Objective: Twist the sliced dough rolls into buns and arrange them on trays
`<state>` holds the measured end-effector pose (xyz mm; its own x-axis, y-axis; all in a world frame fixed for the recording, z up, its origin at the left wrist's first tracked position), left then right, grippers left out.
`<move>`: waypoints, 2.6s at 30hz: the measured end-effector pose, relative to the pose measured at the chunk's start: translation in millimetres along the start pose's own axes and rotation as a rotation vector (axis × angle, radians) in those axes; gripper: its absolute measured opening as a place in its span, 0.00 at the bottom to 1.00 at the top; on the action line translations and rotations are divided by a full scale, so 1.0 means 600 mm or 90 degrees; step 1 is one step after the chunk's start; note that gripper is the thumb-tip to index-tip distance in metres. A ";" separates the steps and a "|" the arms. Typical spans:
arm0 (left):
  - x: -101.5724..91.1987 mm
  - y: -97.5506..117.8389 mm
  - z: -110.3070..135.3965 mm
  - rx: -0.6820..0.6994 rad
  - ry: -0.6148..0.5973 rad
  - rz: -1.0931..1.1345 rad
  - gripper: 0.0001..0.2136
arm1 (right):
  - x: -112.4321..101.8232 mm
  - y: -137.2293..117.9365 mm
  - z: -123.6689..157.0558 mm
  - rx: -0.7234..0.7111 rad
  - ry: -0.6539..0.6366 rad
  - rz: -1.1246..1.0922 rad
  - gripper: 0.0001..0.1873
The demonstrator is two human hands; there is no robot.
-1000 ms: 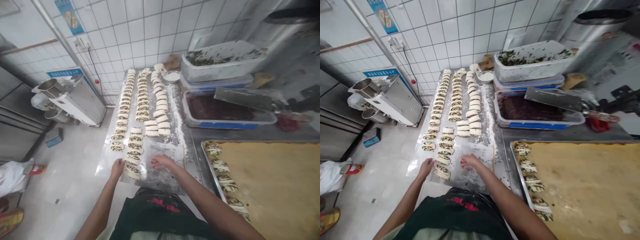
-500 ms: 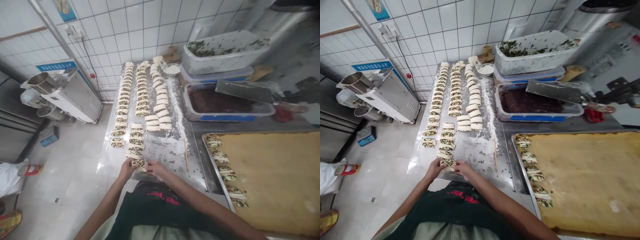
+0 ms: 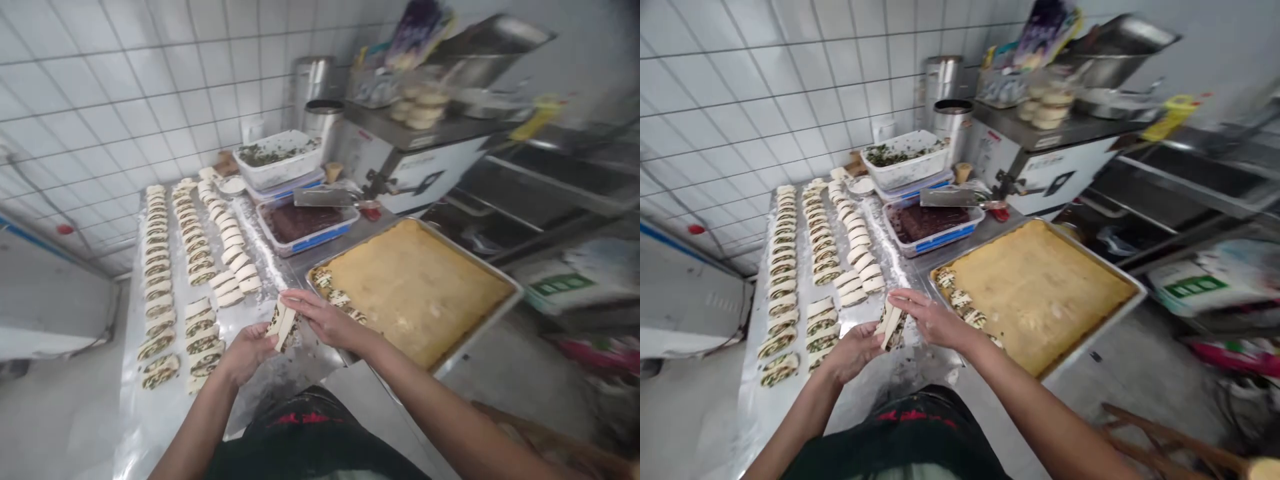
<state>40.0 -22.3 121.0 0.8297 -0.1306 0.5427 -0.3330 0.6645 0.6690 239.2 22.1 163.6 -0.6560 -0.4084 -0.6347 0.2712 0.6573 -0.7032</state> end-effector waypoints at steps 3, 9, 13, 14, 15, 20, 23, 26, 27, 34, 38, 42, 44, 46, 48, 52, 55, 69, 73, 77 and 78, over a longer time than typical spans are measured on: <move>0.064 0.015 -0.019 -0.022 -0.123 -0.010 0.14 | -0.025 0.015 0.044 -0.015 0.141 0.076 0.27; 0.137 0.013 -0.058 0.037 -0.196 -0.194 0.17 | -0.077 0.027 0.111 0.035 0.261 0.176 0.24; 0.153 0.012 -0.073 0.078 -0.172 -0.356 0.12 | -0.110 0.014 0.138 0.066 0.152 0.111 0.26; 0.155 0.015 -0.074 0.082 -0.177 -0.372 0.13 | -0.118 0.011 0.142 0.072 0.121 0.082 0.26; 0.157 0.018 -0.074 0.081 -0.183 -0.379 0.13 | -0.125 0.009 0.146 0.075 0.097 0.052 0.25; 0.152 0.033 -0.072 0.048 -0.178 -0.361 0.18 | -0.151 0.007 0.148 0.100 0.068 -0.091 0.19; 0.142 0.031 -0.074 0.033 -0.159 -0.332 0.18 | -0.154 0.014 0.144 0.143 0.087 -0.164 0.10; 0.134 0.025 -0.076 0.016 -0.150 -0.299 0.16 | -0.153 0.028 0.140 0.175 0.118 -0.260 0.09; 0.131 0.023 -0.077 0.011 -0.148 -0.285 0.16 | -0.151 0.034 0.139 0.178 0.127 -0.304 0.09; 0.123 0.012 -0.083 -0.032 -0.131 -0.098 0.14 | -0.101 0.078 0.131 0.155 0.341 -0.547 0.10; 0.135 0.011 -0.086 -0.056 -0.107 0.045 0.11 | -0.079 0.074 0.122 0.186 0.409 -0.430 0.10; 0.153 0.011 -0.088 -0.058 -0.106 0.112 0.14 | -0.065 0.052 0.111 0.194 0.397 -0.324 0.20; 0.162 0.011 -0.089 -0.064 -0.098 0.100 0.15 | -0.057 0.045 0.108 0.230 0.460 -0.282 0.18; 0.171 0.009 -0.091 -0.062 -0.096 0.060 0.13 | -0.049 0.043 0.107 0.300 0.538 -0.242 0.14; 0.179 0.006 -0.095 -0.023 -0.102 0.006 0.13 | -0.042 0.043 0.109 0.379 0.582 -0.212 0.12; 0.188 -0.003 -0.112 0.170 0.000 -0.145 0.13 | -0.030 0.041 0.113 0.499 0.546 -0.184 0.12; 0.189 -0.014 -0.127 0.267 0.129 -0.223 0.10 | -0.011 0.033 0.110 0.578 0.497 -0.271 0.14; 0.142 -0.061 -0.127 0.660 -0.108 -0.838 0.15 | 0.026 -0.006 0.176 0.562 0.584 -1.008 0.14; 0.140 -0.086 -0.122 0.566 -0.226 -0.790 0.17 | 0.047 0.014 0.218 0.605 0.623 -0.973 0.14; 0.163 -0.096 -0.141 0.357 -0.140 -0.571 0.19 | 0.033 0.039 0.272 0.602 0.605 -0.765 0.19; 0.174 -0.099 -0.152 0.291 -0.124 -0.521 0.23 | 0.023 0.046 0.286 0.577 0.564 -0.748 0.20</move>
<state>187.1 -8.2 91.8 0.8071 -0.5750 -0.1339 0.1407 -0.0328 0.9895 358.6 -74.4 80.5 -0.8511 0.2791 0.4447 -0.5230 -0.3775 -0.7642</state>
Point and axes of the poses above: each hand's wrist, its own z-axis away from the middle knuckle, its own x-axis out of the palm, y = z × x, the point moved 1 cm from there along -z, towards the middle knuckle, and after that the axes turned 2 degrees about -z, right-handed, at the moved point
